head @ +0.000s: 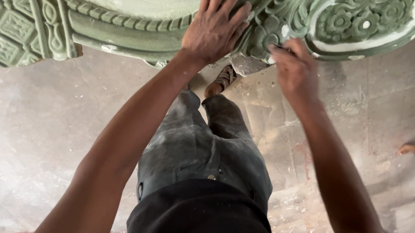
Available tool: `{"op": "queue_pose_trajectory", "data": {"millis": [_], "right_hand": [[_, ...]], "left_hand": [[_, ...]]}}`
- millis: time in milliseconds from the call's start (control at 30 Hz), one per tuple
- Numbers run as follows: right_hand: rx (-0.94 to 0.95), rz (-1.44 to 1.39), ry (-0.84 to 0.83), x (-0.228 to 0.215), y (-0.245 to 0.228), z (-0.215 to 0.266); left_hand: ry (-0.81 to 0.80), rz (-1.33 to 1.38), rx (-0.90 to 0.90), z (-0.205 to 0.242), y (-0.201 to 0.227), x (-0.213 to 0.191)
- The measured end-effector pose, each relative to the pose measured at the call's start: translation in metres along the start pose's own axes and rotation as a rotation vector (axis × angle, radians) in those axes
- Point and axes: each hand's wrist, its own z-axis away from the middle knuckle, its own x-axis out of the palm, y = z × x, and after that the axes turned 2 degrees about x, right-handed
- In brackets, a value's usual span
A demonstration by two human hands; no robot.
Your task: The person sands the ornate carved details of a wooden furniture piece using a small piece of sandpaper held in their fingers, reaching into various crevices and curved surfaces.
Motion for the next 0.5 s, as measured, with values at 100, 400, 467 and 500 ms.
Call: {"op": "queue_pose_trajectory", "data": {"millis": [100, 400, 467, 500], "right_hand": [[0.106, 0.109, -0.031, -0.019, 0.003, -0.006], [0.134, 0.098, 0.122, 0.019, -0.044, 0.008], [0.129, 0.12, 0.113, 0.015, -0.046, 0.013], [0.215, 0.135, 0.072, 0.011, -0.041, 0.011]], "left_hand": [[0.019, -0.003, 0.003, -0.001, 0.003, 0.001], [0.015, 0.006, 0.007, -0.003, 0.002, -0.002], [0.03, 0.004, 0.016, -0.002, 0.003, -0.004], [0.008, 0.03, 0.004, -0.002, 0.004, -0.004]]}}
